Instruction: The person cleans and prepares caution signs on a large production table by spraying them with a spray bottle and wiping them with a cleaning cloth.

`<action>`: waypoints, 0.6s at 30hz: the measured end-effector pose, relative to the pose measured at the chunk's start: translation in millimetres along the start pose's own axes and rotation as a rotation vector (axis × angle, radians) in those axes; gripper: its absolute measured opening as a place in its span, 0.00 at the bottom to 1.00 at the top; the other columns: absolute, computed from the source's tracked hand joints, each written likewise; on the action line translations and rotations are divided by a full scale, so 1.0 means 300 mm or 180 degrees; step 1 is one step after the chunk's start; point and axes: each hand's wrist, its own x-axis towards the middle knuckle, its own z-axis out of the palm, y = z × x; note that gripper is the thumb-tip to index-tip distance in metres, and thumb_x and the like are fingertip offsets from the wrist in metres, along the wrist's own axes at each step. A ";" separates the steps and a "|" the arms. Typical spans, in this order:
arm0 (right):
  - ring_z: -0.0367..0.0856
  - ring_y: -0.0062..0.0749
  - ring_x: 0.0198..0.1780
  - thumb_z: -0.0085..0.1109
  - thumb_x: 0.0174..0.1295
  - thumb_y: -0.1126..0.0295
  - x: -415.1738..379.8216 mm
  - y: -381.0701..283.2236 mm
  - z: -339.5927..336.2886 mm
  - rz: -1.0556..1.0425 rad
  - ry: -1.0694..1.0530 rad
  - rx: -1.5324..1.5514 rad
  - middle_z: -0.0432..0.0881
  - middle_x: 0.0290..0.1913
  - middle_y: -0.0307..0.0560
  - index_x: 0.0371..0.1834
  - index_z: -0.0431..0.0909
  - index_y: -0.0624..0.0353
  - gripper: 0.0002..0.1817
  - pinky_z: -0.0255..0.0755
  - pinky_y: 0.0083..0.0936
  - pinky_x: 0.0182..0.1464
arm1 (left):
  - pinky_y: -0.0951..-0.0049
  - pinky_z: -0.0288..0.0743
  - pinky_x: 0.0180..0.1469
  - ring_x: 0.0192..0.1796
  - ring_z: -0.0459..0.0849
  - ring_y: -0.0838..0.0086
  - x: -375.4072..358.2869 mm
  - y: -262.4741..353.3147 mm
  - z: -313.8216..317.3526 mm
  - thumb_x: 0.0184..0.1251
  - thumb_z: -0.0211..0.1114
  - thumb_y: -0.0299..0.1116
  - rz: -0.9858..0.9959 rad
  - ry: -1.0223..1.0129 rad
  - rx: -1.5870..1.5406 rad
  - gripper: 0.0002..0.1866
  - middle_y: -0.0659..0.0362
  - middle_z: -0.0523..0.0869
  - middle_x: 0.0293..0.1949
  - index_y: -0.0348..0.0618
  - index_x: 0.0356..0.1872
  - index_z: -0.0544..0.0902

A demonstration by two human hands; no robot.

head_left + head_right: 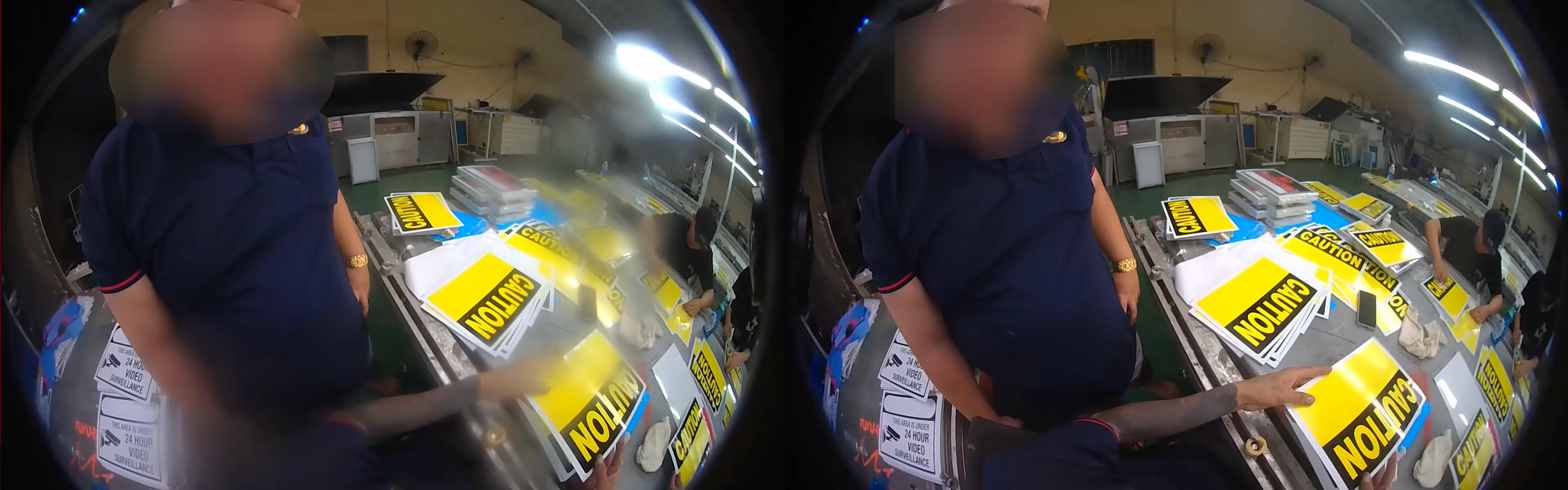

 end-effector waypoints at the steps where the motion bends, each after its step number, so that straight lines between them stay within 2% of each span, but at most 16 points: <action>1: 0.74 0.43 0.82 0.58 0.83 0.72 0.007 -0.018 -0.027 -0.0275 -0.0313 -0.0986 0.67 0.89 0.53 0.89 0.67 0.59 0.33 0.73 0.44 0.79 | 0.64 0.58 0.88 0.89 0.62 0.64 -0.002 0.024 0.008 0.83 0.72 0.42 0.0094 0.0037 -0.0168 0.50 0.46 0.61 0.90 0.40 0.93 0.49; 2: 0.79 0.49 0.79 0.61 0.83 0.70 -0.002 -0.035 -0.036 0.0995 0.0213 0.0912 0.71 0.87 0.56 0.89 0.67 0.62 0.33 0.78 0.40 0.74 | 0.64 0.58 0.88 0.89 0.62 0.64 -0.006 0.050 0.007 0.83 0.72 0.39 0.0144 0.0090 -0.0241 0.52 0.47 0.59 0.91 0.40 0.94 0.46; 3: 0.77 0.62 0.80 0.64 0.82 0.64 0.038 0.042 -0.121 0.0131 -0.0173 -0.0890 0.71 0.86 0.63 0.88 0.67 0.63 0.35 0.75 0.42 0.76 | 0.65 0.58 0.89 0.89 0.62 0.64 -0.016 0.086 0.015 0.83 0.72 0.37 0.0153 0.0149 -0.0259 0.52 0.47 0.58 0.91 0.41 0.94 0.44; 5: 0.74 0.71 0.80 0.66 0.80 0.60 0.027 -0.072 -0.138 -0.0279 -0.0205 -0.2736 0.67 0.87 0.69 0.88 0.67 0.62 0.38 0.71 0.45 0.80 | 0.66 0.57 0.89 0.90 0.61 0.66 -0.036 0.155 0.030 0.83 0.71 0.32 0.0170 0.0266 -0.0295 0.54 0.49 0.55 0.93 0.41 0.94 0.40; 6: 0.72 0.71 0.81 0.66 0.80 0.54 0.016 -0.041 -0.161 -0.0254 -0.0202 -0.2642 0.69 0.85 0.70 0.88 0.67 0.62 0.40 0.67 0.49 0.83 | 0.66 0.57 0.89 0.90 0.61 0.67 -0.037 0.155 0.030 0.83 0.71 0.31 0.0208 0.0276 -0.0352 0.54 0.49 0.55 0.93 0.41 0.94 0.40; 9: 0.70 0.71 0.82 0.63 0.81 0.52 0.016 0.006 -0.135 -0.0229 -0.0729 -0.3239 0.75 0.81 0.70 0.86 0.70 0.62 0.37 0.68 0.51 0.82 | 0.68 0.56 0.89 0.90 0.60 0.69 -0.032 0.122 0.013 0.83 0.70 0.30 0.0288 0.0298 -0.0312 0.53 0.51 0.55 0.93 0.42 0.94 0.41; 10: 0.72 0.69 0.81 0.61 0.82 0.50 0.019 -0.079 -0.089 0.0135 -0.0942 -0.3837 0.75 0.82 0.69 0.85 0.71 0.59 0.36 0.69 0.52 0.80 | 0.68 0.56 0.89 0.90 0.60 0.70 -0.033 0.118 0.010 0.83 0.70 0.30 0.0275 0.0316 -0.0262 0.53 0.51 0.55 0.93 0.42 0.94 0.41; 13: 0.74 0.67 0.79 0.60 0.83 0.53 0.077 0.203 -0.209 -0.0238 -0.0861 -0.3236 0.69 0.85 0.68 0.83 0.73 0.55 0.31 0.72 0.55 0.78 | 0.68 0.55 0.89 0.90 0.59 0.70 -0.052 0.115 0.006 0.83 0.71 0.32 0.0239 0.0200 -0.0345 0.52 0.52 0.55 0.93 0.42 0.94 0.43; 14: 0.78 0.67 0.76 0.57 0.84 0.57 0.113 0.231 -0.229 0.0224 -0.0719 -0.2845 0.71 0.84 0.69 0.80 0.76 0.56 0.26 0.75 0.56 0.74 | 0.68 0.54 0.90 0.91 0.58 0.70 -0.056 0.116 0.005 0.83 0.71 0.33 0.0216 0.0111 -0.0405 0.52 0.52 0.55 0.93 0.42 0.94 0.43; 17: 0.83 0.68 0.69 0.55 0.86 0.61 0.126 0.352 -0.341 -0.0120 -0.0157 -0.3220 0.79 0.77 0.72 0.76 0.79 0.60 0.23 0.78 0.55 0.68 | 0.67 0.54 0.90 0.91 0.58 0.69 -0.047 0.079 -0.015 0.83 0.71 0.35 0.0099 0.0104 -0.0238 0.52 0.53 0.55 0.93 0.43 0.94 0.44; 18: 0.85 0.63 0.66 0.57 0.85 0.60 0.122 0.347 -0.376 -0.0072 0.0188 -0.2664 0.81 0.75 0.69 0.77 0.78 0.62 0.24 0.80 0.50 0.64 | 0.66 0.55 0.90 0.90 0.60 0.68 -0.036 0.053 -0.024 0.83 0.72 0.38 0.0067 0.0138 -0.0318 0.52 0.52 0.56 0.93 0.42 0.94 0.45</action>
